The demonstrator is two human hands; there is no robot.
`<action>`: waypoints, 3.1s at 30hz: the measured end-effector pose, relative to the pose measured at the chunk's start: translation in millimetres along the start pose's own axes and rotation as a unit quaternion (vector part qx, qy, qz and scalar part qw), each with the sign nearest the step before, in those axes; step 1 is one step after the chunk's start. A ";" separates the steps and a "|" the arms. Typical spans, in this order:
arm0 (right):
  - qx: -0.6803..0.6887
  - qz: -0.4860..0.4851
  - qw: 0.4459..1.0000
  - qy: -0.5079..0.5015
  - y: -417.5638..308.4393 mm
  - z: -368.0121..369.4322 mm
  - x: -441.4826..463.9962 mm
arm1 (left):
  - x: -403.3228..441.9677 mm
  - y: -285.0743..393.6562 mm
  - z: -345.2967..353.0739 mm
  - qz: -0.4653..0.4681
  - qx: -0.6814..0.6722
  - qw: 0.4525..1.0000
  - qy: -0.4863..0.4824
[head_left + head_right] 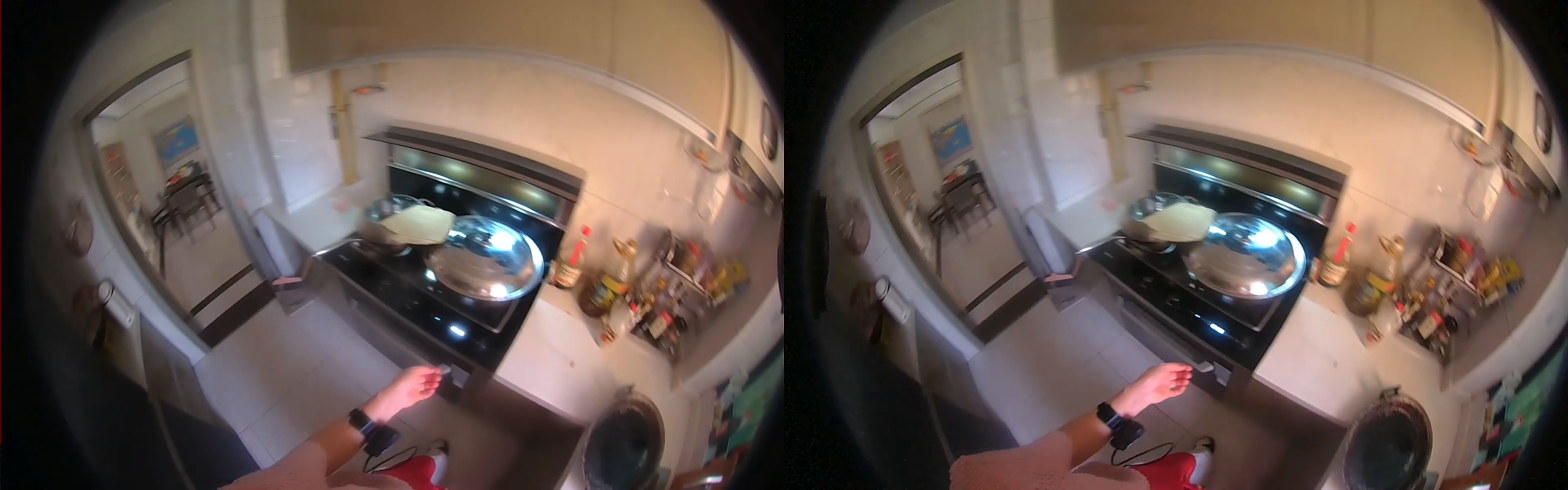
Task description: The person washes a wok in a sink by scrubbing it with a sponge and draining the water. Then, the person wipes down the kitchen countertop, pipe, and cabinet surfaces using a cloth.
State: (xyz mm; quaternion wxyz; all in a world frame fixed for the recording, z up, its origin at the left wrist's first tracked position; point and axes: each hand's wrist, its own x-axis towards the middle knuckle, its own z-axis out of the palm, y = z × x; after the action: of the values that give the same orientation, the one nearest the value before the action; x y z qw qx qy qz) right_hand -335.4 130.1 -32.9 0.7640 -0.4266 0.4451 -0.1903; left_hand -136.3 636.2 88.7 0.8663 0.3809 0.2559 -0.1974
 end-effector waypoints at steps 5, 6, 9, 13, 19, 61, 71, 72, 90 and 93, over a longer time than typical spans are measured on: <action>-0.066 0.051 0.958 -0.274 75.5 112.3 15.3 | -95.2 45.4 -137.5 0.128 -0.136 0.975 0.122; -0.113 0.023 0.941 -0.318 74.1 154.1 -8.0 | -111.7 51.3 -162.0 0.141 -0.157 0.968 0.134; -0.145 0.066 0.925 -0.346 56.2 268.6 -111.2 | -149.7 66.2 -221.8 0.176 -0.213 0.948 0.158; -0.221 0.054 0.879 -0.418 87.7 348.6 -200.0 | -187.8 96.2 -283.9 0.214 -0.253 0.928 0.170; -0.262 0.098 0.837 -0.470 183.2 441.1 -280.4 | -220.1 168.9 -396.3 0.253 -0.329 0.886 0.204; -0.463 -0.147 0.787 -0.380 561.9 1290.9 -420.3 | 167.5 932.5 -598.5 0.096 -0.069 0.993 0.005; -0.680 -0.450 0.502 -0.289 619.1 1296.8 -397.7 | 230.1 984.2 -606.5 0.035 -0.052 0.998 -0.031; -0.675 -0.432 0.519 -0.297 620.3 1296.6 -394.8 | 234.4 983.5 -611.3 0.043 -0.040 0.998 -0.032; -0.311 -0.097 0.883 -0.337 457.8 1126.7 -457.5 | 477.1 940.7 -561.1 0.167 0.651 0.741 0.006; -0.294 -0.094 0.904 -0.294 426.6 1092.7 -490.1 | 505.2 940.5 -544.7 0.182 0.762 0.621 -0.003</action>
State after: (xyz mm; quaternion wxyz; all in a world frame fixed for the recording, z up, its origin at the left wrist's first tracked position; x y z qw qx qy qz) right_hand 286.8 1226.3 132.5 0.6783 -0.7087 0.1939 0.0122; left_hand 608.8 1570.7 -1.1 0.2845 0.9429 -0.0640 -0.1610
